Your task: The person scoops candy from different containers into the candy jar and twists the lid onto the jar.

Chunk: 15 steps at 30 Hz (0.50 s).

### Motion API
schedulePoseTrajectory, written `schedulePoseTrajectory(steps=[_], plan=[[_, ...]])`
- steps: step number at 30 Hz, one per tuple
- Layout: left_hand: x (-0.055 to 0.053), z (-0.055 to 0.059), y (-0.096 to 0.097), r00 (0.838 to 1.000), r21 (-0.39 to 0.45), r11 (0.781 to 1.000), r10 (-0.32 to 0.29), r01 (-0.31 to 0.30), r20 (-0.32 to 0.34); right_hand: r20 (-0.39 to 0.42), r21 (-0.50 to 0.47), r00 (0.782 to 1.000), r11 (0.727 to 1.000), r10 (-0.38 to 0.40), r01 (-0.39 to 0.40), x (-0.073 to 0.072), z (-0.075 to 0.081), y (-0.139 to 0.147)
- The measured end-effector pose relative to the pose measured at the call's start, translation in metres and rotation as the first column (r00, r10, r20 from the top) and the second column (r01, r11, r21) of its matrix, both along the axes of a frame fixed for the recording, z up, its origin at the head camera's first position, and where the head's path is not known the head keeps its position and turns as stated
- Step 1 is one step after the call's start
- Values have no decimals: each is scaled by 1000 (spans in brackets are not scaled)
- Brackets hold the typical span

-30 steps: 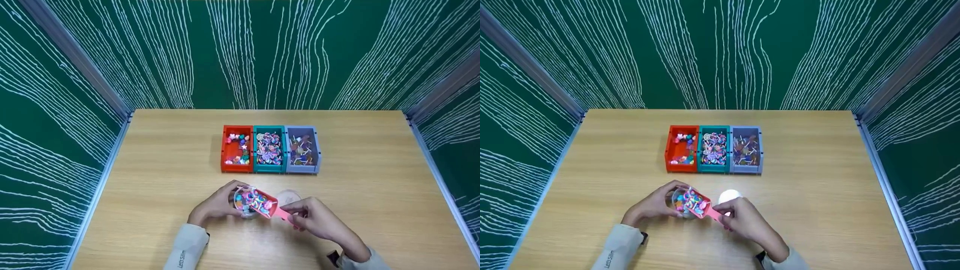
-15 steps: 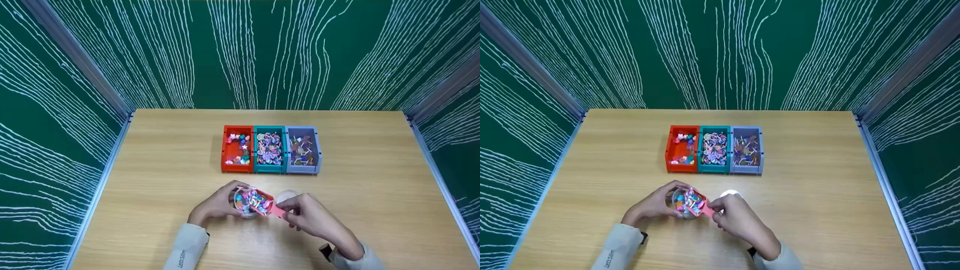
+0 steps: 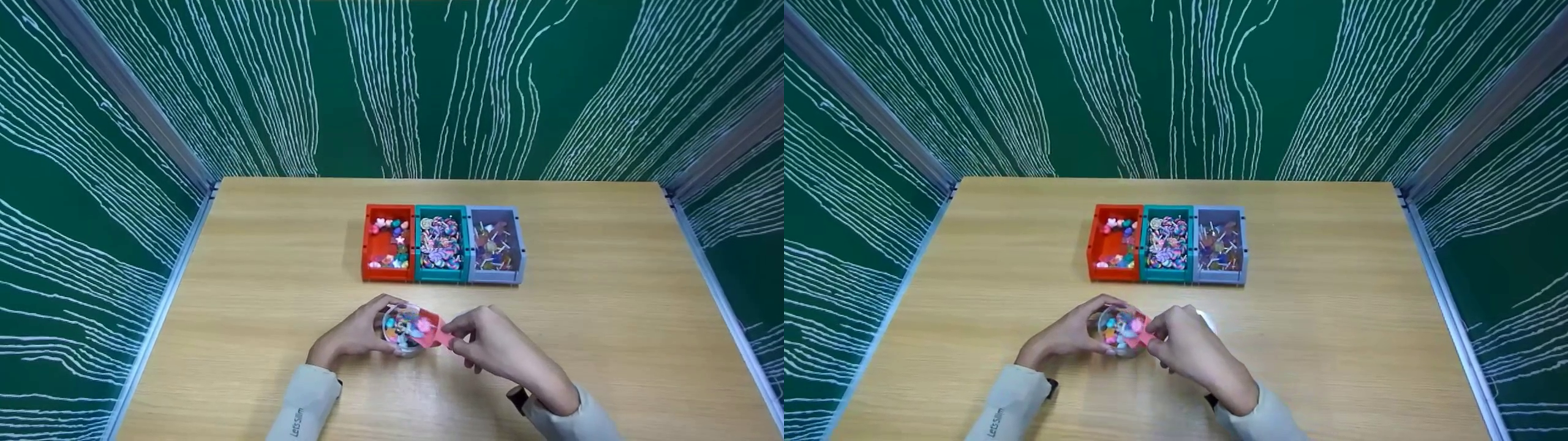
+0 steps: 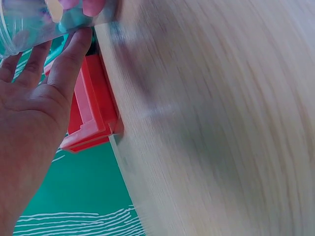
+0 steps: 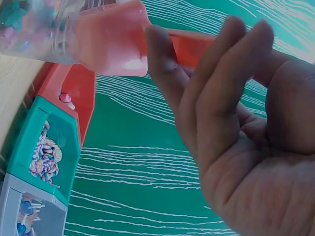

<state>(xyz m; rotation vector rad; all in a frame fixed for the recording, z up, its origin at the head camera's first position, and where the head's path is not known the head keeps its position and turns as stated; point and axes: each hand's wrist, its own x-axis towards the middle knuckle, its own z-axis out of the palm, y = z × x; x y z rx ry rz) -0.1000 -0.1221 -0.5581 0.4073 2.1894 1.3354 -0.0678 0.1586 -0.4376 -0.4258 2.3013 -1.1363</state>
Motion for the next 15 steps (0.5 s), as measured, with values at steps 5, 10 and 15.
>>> schedulePoseTrajectory(steps=[5,10,15], plan=[[0,0,0,1000,6,1000,-1,1,-1,-18,3,1000,1000,4,-4,0,1,-2],[0,0,0,1000,9,1000,0,0,-6,-21,-11,1000,1000,4,-4,0,3,1],[0,-1,-1,1000,56,998,-13,13,-8,-45,-89,999,996,-21,17,1,-2,10]])
